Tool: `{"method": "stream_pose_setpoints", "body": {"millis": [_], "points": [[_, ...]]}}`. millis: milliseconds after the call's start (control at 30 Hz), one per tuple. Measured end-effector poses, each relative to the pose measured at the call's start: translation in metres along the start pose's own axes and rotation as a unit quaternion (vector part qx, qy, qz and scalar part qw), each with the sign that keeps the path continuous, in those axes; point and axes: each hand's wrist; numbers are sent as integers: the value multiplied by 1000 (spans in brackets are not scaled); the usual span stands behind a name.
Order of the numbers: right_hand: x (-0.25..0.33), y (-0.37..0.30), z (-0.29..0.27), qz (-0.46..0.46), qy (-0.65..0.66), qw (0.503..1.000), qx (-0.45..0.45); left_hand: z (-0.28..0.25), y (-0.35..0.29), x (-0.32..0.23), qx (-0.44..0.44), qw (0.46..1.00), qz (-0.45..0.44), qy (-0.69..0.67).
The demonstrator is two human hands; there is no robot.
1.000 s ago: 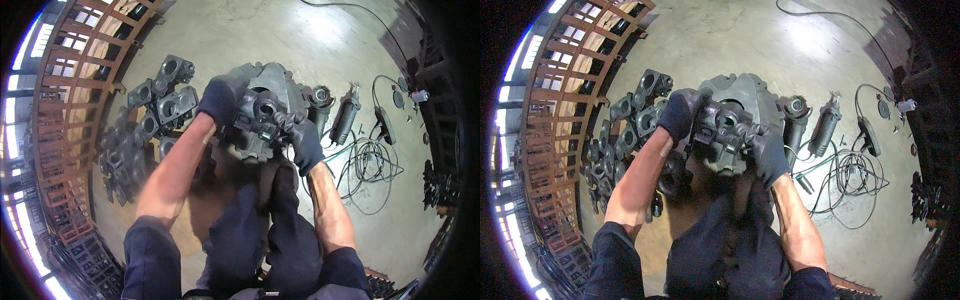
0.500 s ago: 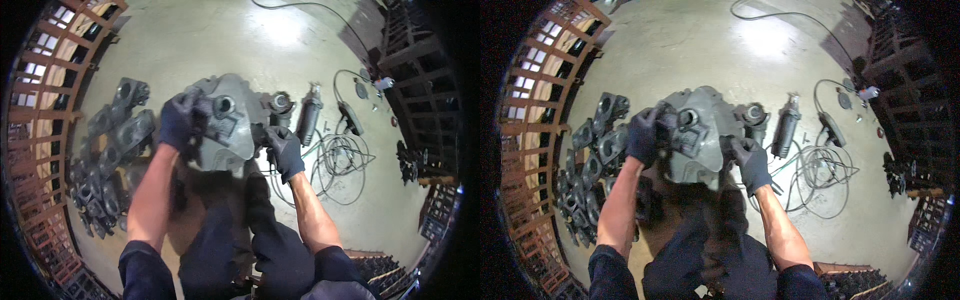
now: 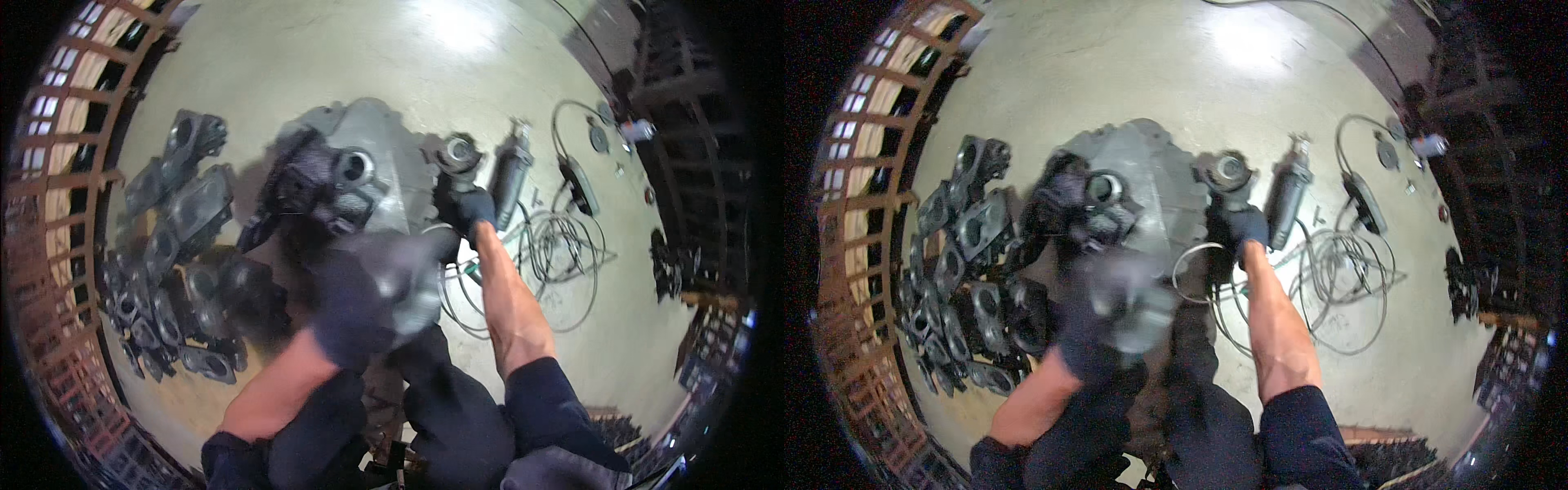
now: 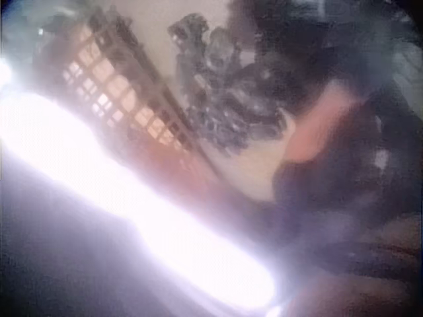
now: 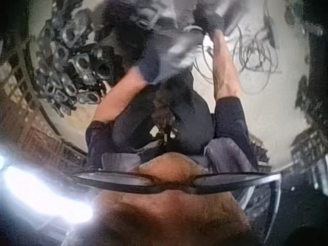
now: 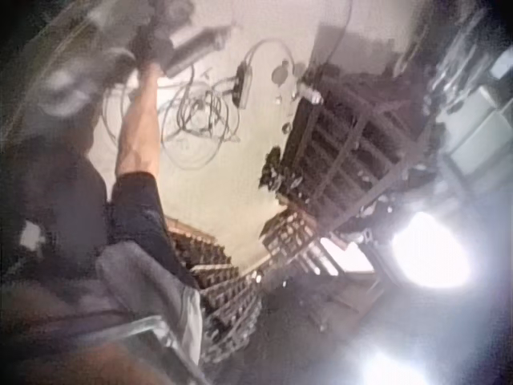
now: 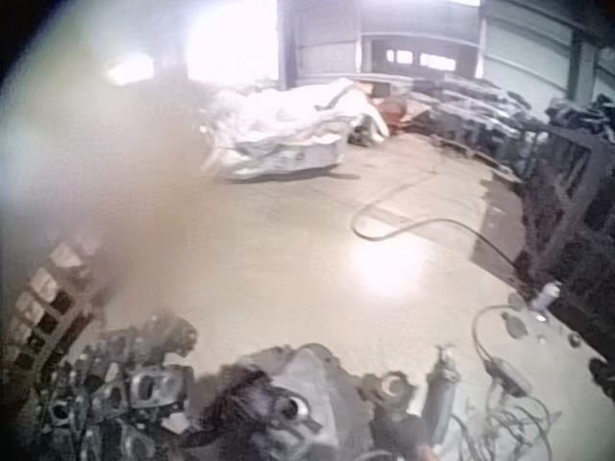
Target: The person sits on the floor and uses a handheld angle grinder to smooth the surfaces of metal engine parts. After grinding, the person inspects the part and places it on a table with other finished parts before picking up another one to repeat the process.
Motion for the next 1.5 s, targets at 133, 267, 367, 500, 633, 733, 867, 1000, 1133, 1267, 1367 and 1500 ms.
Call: {"method": "stream_pose_setpoints", "body": {"millis": [133, 267, 367, 500, 633, 733, 867, 1000, 1133, 1267, 1367, 1500], "points": [[-29, -20, -14, -117, 228, 966, 32, 67, 2, -11, 113, 989, 49, -82], [-32, -53, -35, -213, 280, 936, -25, 98, -7, 2, 75, 988, -118, -66], [14, -91, -67, -207, 298, 932, 13, 134, -30, 17, 83, 965, -225, -102], [71, -137, -102, -232, 295, 927, 1, 132, -5, 0, 106, 950, -255, -147], [89, -159, -129, -308, 203, 927, -62, 118, 0, -32, 84, 955, -164, -234], [103, -184, -148, -137, 484, 858, 107, 104, -6, -41, 186, 864, -121, -452], [114, -197, -153, -62, 487, 854, 170, 90, 1, -48, 310, 762, -151, -548], [117, -188, -151, -152, 334, 915, 165, 93, -3, -45, 236, 814, -159, -507], [131, -190, -147, -237, 238, 935, 116, 128, -11, -55, 28, 873, -140, -466], [132, -186, -152, -246, 204, 939, 131, 119, -5, -51, 42, 914, -121, -386], [155, -205, -154, -247, 148, 947, 146, 135, -11, -50, 43, 896, -105, -428], [154, -210, -149, -294, 90, 950, 61, 136, -7, -60, -13, 876, -56, -479]]}}
Point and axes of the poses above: each hand's wrist, its own y-axis towards the middle knuckle, its own z-axis out of the palm, x = y × z, and after that the axes turned 4 degrees about -z, right-handed
